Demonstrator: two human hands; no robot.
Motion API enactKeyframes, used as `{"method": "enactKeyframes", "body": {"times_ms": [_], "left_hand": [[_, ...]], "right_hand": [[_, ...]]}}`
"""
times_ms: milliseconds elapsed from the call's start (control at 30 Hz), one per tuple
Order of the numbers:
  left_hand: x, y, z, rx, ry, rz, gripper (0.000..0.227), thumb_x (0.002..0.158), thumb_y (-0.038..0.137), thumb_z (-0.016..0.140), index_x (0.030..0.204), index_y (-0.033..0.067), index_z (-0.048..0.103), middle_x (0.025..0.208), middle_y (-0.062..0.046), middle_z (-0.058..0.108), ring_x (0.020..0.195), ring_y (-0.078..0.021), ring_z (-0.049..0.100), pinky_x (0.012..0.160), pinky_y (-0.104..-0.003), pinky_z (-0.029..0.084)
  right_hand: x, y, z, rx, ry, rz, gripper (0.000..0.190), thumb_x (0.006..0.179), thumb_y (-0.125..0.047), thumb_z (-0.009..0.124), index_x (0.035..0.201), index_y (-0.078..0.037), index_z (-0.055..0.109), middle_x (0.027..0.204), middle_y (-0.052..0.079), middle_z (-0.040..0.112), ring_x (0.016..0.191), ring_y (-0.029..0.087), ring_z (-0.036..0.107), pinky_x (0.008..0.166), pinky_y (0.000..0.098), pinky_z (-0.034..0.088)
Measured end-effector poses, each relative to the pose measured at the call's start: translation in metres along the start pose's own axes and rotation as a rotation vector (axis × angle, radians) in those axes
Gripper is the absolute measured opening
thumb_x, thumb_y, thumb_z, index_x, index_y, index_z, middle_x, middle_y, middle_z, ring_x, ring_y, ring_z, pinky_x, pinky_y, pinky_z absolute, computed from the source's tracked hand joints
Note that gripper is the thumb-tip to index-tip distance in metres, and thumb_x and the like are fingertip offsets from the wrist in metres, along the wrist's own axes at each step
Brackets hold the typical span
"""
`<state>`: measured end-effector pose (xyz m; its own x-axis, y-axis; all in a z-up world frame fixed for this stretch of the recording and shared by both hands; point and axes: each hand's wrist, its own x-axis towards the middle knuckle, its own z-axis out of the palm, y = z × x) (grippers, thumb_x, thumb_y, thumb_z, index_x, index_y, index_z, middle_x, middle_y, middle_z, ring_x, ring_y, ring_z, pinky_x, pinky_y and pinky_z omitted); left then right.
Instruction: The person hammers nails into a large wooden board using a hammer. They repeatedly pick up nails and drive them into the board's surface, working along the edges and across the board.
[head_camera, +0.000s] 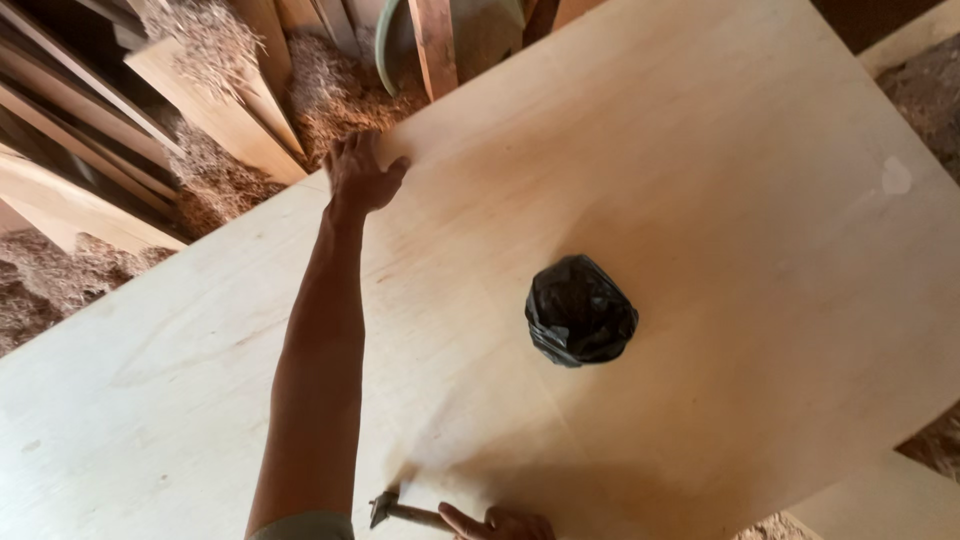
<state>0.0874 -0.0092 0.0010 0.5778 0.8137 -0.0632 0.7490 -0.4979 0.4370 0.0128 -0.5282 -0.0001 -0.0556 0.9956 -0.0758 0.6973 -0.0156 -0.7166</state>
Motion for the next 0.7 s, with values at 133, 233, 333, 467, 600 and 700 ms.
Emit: {"method": "enactKeyframes", "body": {"times_ms": [133, 233, 333, 467, 600, 700], "left_hand": [[-0.009, 0.038, 0.021, 0.024, 0.093, 0.152, 0.088, 0.091, 0.058, 0.069, 0.153, 0.0041, 0.036, 0.156, -0.028, 0.030, 0.148, -0.0479, 0.017, 0.111, -0.070, 0.002], [-0.040, 0.077, 0.030, 0.129, 0.063, 0.361, 0.058, 0.095, 0.042, 0.071, 0.137, 0.0079, 0.051, 0.154, -0.025, 0.045, 0.143, -0.0497, 0.030, 0.114, -0.077, 0.009], [-0.112, 0.121, 0.036, -0.352, 0.116, 0.617, 0.022, 0.102, 0.021, 0.070, 0.121, 0.0118, 0.067, 0.116, -0.008, 0.073, 0.109, -0.0233, 0.066, 0.100, -0.043, 0.050], [-0.200, 0.184, 0.046, -0.496, -0.196, 0.615, 0.011, 0.089, 0.017, 0.074, 0.099, 0.0113, 0.075, 0.095, -0.008, 0.074, 0.090, -0.0207, 0.069, 0.082, -0.038, 0.058], [-0.218, 0.208, 0.057, -0.181, 0.061, 0.731, 0.013, 0.081, 0.018, 0.074, 0.092, 0.0113, 0.074, 0.096, -0.008, 0.070, 0.095, -0.0291, 0.064, 0.084, -0.047, 0.051], [-0.221, 0.214, 0.080, 0.048, 0.100, 0.723, 0.007, 0.082, 0.019, 0.069, 0.087, 0.0147, 0.072, 0.096, -0.008, 0.065, 0.094, -0.0290, 0.063, 0.084, -0.048, 0.048]], "right_hand": [[-0.015, -0.005, 0.000, -0.001, 0.015, 0.011, 0.054, 0.096, -0.025, 0.072, 0.147, -0.030, 0.057, 0.068, 0.005, 0.063, 0.055, 0.020, 0.059, 0.050, 0.0390, 0.049], [-0.029, -0.013, 0.001, 0.011, 0.033, 0.033, 0.054, 0.096, -0.026, 0.072, 0.147, -0.031, 0.057, 0.068, 0.005, 0.063, 0.055, 0.020, 0.058, 0.051, 0.0390, 0.049], [-0.036, -0.020, 0.002, 0.012, 0.056, 0.053, 0.054, 0.096, -0.026, 0.072, 0.148, -0.031, 0.057, 0.068, 0.005, 0.062, 0.056, 0.020, 0.058, 0.051, 0.0390, 0.048], [-0.035, -0.027, 0.002, 0.008, 0.078, 0.041, 0.055, 0.096, -0.027, 0.072, 0.149, -0.032, 0.056, 0.069, 0.004, 0.062, 0.056, 0.020, 0.058, 0.051, 0.0390, 0.048], [-0.028, -0.030, -0.002, 0.006, 0.099, 0.025, 0.055, 0.097, -0.028, 0.073, 0.149, -0.033, 0.055, 0.069, 0.004, 0.062, 0.057, 0.019, 0.058, 0.051, 0.0390, 0.048], [-0.029, -0.033, -0.004, 0.014, 0.130, 0.055, 0.056, 0.097, -0.028, 0.073, 0.150, -0.033, 0.055, 0.069, 0.004, 0.062, 0.057, 0.019, 0.058, 0.052, 0.0390, 0.048]]}}
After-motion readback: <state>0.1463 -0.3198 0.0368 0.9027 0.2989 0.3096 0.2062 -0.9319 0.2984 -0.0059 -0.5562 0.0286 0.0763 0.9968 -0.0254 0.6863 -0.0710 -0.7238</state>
